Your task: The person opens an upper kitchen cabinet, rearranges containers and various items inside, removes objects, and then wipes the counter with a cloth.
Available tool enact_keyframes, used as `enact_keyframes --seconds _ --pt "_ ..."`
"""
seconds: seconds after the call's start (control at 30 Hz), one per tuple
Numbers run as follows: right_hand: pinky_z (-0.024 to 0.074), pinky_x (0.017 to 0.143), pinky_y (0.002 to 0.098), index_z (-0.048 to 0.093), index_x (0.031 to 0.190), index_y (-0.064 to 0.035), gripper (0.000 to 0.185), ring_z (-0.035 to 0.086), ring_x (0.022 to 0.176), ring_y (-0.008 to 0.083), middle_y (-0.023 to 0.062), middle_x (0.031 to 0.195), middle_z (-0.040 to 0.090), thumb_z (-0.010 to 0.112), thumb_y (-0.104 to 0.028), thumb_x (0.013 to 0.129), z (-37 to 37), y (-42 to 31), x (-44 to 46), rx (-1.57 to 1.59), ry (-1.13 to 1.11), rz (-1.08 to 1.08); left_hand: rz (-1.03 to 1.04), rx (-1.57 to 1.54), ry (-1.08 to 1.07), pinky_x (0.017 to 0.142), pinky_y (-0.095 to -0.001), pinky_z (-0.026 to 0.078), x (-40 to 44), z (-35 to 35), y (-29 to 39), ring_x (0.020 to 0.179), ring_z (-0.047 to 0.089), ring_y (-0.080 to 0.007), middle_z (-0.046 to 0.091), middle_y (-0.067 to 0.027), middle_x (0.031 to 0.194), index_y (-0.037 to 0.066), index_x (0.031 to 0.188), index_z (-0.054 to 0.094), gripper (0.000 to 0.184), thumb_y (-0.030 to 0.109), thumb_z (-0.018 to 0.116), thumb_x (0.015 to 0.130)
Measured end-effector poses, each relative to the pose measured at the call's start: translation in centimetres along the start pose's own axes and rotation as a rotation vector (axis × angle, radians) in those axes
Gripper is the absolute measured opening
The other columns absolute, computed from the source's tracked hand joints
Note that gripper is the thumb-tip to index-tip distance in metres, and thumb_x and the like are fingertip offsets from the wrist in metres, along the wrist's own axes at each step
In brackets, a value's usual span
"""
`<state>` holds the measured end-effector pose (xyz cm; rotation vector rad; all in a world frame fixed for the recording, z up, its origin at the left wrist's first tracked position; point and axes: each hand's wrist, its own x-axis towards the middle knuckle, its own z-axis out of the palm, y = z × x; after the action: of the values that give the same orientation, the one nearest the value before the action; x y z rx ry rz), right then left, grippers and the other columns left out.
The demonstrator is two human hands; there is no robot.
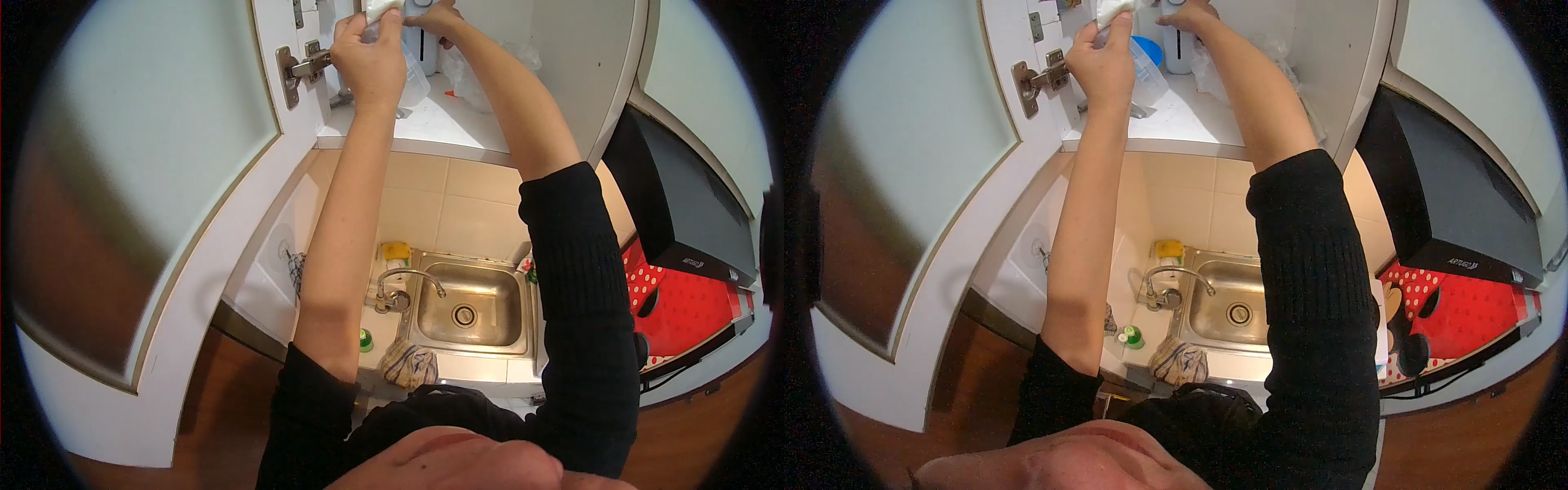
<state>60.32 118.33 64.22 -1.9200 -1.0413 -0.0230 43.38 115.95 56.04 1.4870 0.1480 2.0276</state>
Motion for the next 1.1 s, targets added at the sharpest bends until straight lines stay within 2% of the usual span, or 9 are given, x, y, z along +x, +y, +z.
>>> enact_keyframes --seconds 0.13,0.23,0.27,0.37,0.47,0.57,0.77,0.87,1.1 --pt "0.0523 0.087 0.0483 0.007 0.146 0.0107 0.106 0.055 0.115 0.0445 0.0354 0.129 0.049 0.075 -0.036 0.079 1.0 1.8 5.1 0.043 0.043 0.098 0.022 -0.027 0.006 0.066 -0.0304 0.045 -0.1 0.2 0.5 0.071 0.055 -0.0145 0.062 -0.0092 0.081 -0.006 0.087 0.064 0.019 0.013 0.068 0.087" --pt "0.0502 0.087 0.0470 0.032 0.141 0.0070 0.080 0.055 0.112 0.0432 0.0313 0.126 0.054 0.072 -0.030 0.082 -5.0 -1.7 -5.1 -0.069 -0.154 0.179 0.044 -0.034 -0.002 0.068 -0.0310 0.046 0.0 0.3 0.2 0.073 0.055 -0.0157 0.062 -0.0101 0.083 -0.007 0.089 0.066 0.019 0.012 0.067 0.087" --pt "0.0485 0.086 0.0476 0.050 0.131 0.0019 0.055 0.056 0.108 0.0390 0.0273 0.125 0.056 0.067 -0.022 0.085 -5.3 -1.3 -5.1 -0.058 -0.122 0.157 0.051 -0.007 0.001 0.068 -0.0312 0.045 0.0 0.3 0.2 0.073 0.055 -0.0159 0.062 -0.0102 0.084 -0.007 0.089 0.066 0.019 0.012 0.067 0.087" --pt "0.0495 0.086 0.0477 0.053 0.129 0.0014 0.044 0.058 0.104 0.0344 0.0263 0.122 0.057 0.062 -0.012 0.088 -4.8 3.8 3.1 0.059 -0.250 -0.059 0.026 0.049 -0.019 0.068 -0.0318 0.045 0.0 0.1 0.1 0.073 0.055 -0.0162 0.062 -0.0105 0.084 -0.007 0.090 0.067 0.019 0.012 0.067 0.086" --pt "0.0520 0.086 0.0451 0.052 0.129 0.0053 0.041 0.060 0.100 0.0326 0.0249 0.123 0.057 0.060 -0.006 0.090 -4.1 8.4 10.9 -0.796 -0.348 -0.793 0.036 0.032 -0.022 0.068 -0.0320 0.045 -0.1 0.1 0.2 0.072 0.054 -0.0161 0.062 -0.0103 0.083 -0.007 0.091 0.067 0.020 0.012 0.067 0.086" --pt "0.0526 0.088 0.0450 0.051 0.128 0.0076 0.041 0.061 0.100 0.0346 0.0249 0.127 0.054 0.060 -0.006 0.091 -2.6 3.7 2.8 0.228 -0.120 -0.048 0.056 0.025 -0.015 0.068 -0.0321 0.045 0.0 0.2 0.1 0.072 0.054 -0.0159 0.062 -0.0099 0.082 -0.007 0.091 0.067 0.019 0.012 0.068 0.086" --pt "0.0463 0.097 0.0526 0.044 0.136 0.0055 0.064 0.057 0.115 0.0405 0.0300 0.130 0.053 0.071 -0.022 0.085 -0.8 5.5 7.0 0.103 -0.250 0.038 0.099 -0.005 -0.008 0.067 -0.0320 0.045 0.2 0.4 -0.7 0.071 0.055 -0.0158 0.062 -0.0095 0.081 -0.007 0.091 0.067 0.019 0.012 0.068 0.086" --pt "0.0432 0.099 0.0556 0.043 0.137 0.0052 0.074 0.054 0.120 0.0431 0.0317 0.132 0.050 0.073 -0.035 0.083 -4.1 1.1 -1.2 -0.101 -0.201 0.148 0.046 0.040 -0.024 0.066 -0.0317 0.045 0.0 0.2 -0.3 0.071 0.055 -0.0156 0.062 -0.0093 0.080 -0.007 0.091 0.067 0.020 0.012 0.067 0.087" --pt "0.0451 0.098 0.0552 0.043 0.137 0.0076 0.075 0.053 0.121 0.0440 0.0320 0.135 0.047 0.067 -0.043 0.086 -6.1 1.9 -0.4 -0.104 -0.128 0.060 -0.009 -0.040 0.031 0.071 -0.0263 0.047 0.2 0.4 -0.6 0.075 0.059 -0.0115 0.067 -0.0059 0.086 -0.002 0.095 0.073 0.027 0.021 0.074 0.080"
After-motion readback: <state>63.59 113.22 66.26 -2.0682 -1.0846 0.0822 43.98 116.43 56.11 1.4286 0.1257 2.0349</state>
